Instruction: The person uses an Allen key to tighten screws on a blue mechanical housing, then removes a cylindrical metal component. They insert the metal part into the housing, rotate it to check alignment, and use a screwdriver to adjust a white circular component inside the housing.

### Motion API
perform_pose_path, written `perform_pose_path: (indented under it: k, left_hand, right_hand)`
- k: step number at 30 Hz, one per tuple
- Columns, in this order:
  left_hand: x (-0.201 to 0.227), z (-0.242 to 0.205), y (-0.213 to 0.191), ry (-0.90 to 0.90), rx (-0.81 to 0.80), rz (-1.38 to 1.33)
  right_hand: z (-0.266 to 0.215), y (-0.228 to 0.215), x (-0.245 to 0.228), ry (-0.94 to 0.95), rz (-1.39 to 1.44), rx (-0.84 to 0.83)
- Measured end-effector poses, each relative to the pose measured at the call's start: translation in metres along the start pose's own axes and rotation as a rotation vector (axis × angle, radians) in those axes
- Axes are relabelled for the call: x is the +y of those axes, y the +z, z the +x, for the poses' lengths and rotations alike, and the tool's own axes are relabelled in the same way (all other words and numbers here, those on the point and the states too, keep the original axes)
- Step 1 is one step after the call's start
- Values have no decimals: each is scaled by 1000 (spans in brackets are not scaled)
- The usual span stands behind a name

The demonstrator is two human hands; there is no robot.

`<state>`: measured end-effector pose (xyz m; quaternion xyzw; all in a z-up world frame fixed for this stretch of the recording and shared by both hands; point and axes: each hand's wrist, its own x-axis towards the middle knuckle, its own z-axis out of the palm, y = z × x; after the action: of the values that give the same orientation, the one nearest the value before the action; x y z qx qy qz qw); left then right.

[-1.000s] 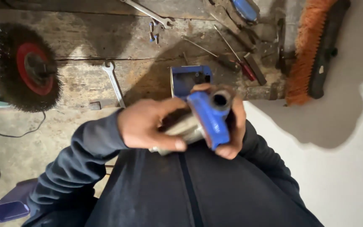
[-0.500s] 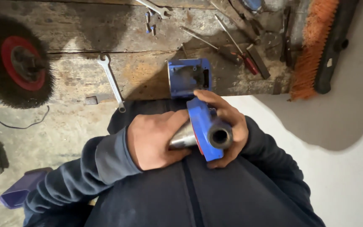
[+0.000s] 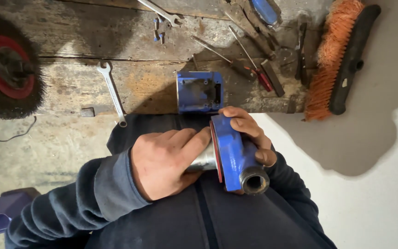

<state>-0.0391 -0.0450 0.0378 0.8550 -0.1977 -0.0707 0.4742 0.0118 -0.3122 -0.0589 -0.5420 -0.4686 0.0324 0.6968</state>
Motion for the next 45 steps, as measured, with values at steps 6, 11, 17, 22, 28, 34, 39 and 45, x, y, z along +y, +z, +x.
perform_pose_path:
  k: [6,11,17,22,28,34,39,45]
  left_hand:
    - [0,1,-1,2,-18,10]
    - [1,1,-1,20,13,6]
    - [7,1,-7,-7,-11,36]
    - [10,2,-10,0,15,66]
    - [11,2,-6,-12,13,25]
    - [16,0,2,-51,56,51]
    - [19,-1,9,-78,130,28]
    - [28,2,7,-136,97,-9]
  right_hand:
    - [-11,-27,-22,481,90,-134]
    - [-2,-28,-30,532,96,-147]
    - [0,-5,-15,310,27,-18]
    - [35,18,-9,7,-100,6]
    - [-15,3,-18,99,-4,142]
    - [22,40,-5,-61,-20,310]
    - [21,28,-42,587,179,370]
    - [36,24,-48,711,230,374]
